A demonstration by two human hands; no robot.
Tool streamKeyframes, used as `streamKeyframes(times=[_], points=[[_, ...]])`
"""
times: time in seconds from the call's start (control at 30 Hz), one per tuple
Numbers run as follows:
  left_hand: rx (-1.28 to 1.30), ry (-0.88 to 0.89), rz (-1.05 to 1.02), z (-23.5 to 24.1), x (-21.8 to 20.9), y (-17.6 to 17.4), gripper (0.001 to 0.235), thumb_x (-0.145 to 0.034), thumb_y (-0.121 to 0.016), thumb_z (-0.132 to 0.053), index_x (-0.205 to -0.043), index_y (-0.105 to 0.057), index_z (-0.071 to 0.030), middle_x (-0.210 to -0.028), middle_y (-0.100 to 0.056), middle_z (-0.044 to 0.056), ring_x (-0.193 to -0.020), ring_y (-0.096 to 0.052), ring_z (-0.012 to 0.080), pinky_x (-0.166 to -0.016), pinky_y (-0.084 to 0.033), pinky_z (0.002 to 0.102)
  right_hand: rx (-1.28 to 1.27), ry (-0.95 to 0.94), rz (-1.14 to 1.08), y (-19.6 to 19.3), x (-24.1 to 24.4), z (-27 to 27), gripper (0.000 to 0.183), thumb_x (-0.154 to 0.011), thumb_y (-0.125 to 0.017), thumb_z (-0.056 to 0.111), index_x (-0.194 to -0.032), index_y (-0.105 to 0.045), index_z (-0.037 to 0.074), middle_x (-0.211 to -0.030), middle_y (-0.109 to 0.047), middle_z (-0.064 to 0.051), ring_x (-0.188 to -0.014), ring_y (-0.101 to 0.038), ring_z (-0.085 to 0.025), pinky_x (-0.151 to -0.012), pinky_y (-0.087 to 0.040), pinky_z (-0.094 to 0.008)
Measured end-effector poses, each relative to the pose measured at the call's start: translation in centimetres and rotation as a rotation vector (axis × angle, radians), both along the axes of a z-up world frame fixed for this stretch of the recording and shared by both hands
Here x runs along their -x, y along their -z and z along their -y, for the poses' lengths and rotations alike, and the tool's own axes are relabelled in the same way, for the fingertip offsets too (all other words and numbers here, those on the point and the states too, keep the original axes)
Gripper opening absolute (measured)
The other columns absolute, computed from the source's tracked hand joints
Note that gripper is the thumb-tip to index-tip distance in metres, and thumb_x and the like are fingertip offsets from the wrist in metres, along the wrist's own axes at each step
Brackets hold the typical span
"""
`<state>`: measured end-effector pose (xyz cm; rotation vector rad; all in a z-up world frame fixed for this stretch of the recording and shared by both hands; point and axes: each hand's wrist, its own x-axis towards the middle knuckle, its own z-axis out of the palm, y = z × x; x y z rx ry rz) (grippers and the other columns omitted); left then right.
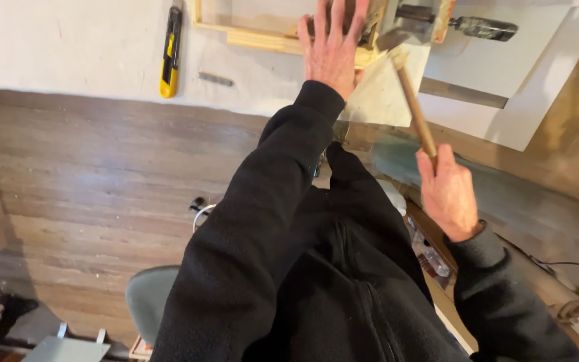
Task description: Assembling wooden picture frame segments by applying glue, aligning them in a miter vice, and securing them with nails.
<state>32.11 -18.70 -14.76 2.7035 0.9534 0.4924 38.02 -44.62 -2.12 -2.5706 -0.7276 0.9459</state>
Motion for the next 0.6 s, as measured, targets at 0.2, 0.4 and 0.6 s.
streamKeyframes(times=[0.2,0.4,0.6], points=[[-0.005,0.005,0.039,0.1,-0.3,0.6,0.129,-0.058,-0.097,-0.032,-0.16,-0.02,-0.02,-0.159,-0.03,0.019,-0.146,-0.031,0.0422,-0.116,-0.03,0.07,-0.22,-0.025,0.065,-0.6,-0.5,-0.6,0.026,-0.111,-0.055,0.026,-0.114,-0.055,0.0,-0.081,-0.067,-0.026,-0.071,-0.069,-0.043,-0.06,-0.053,-0.051],[0.028,-0.015,0.022,0.3,-0.3,0.2,0.129,-0.053,-0.097,-0.031,-0.158,-0.022,-0.02,-0.157,-0.032,0.02,-0.147,-0.03,0.0428,-0.116,-0.03,0.07,-0.034,-0.036,0.022,-1.4,-1.0,0.1,0.027,-0.111,-0.053,0.027,-0.112,-0.054,0.0,-0.08,-0.068,-0.027,-0.07,-0.069,-0.045,-0.058,-0.052,-0.052],[0.018,0.002,0.058,0.2,-0.2,0.4,0.122,-0.061,-0.095,-0.027,-0.16,-0.024,-0.02,-0.157,-0.033,0.017,-0.145,-0.032,0.0415,-0.119,-0.028,0.069,-0.198,-0.041,0.088,0.4,-0.8,0.5,0.023,-0.111,-0.055,0.024,-0.113,-0.055,0.001,-0.082,-0.067,-0.026,-0.073,-0.069,-0.044,-0.062,-0.054,-0.049]])
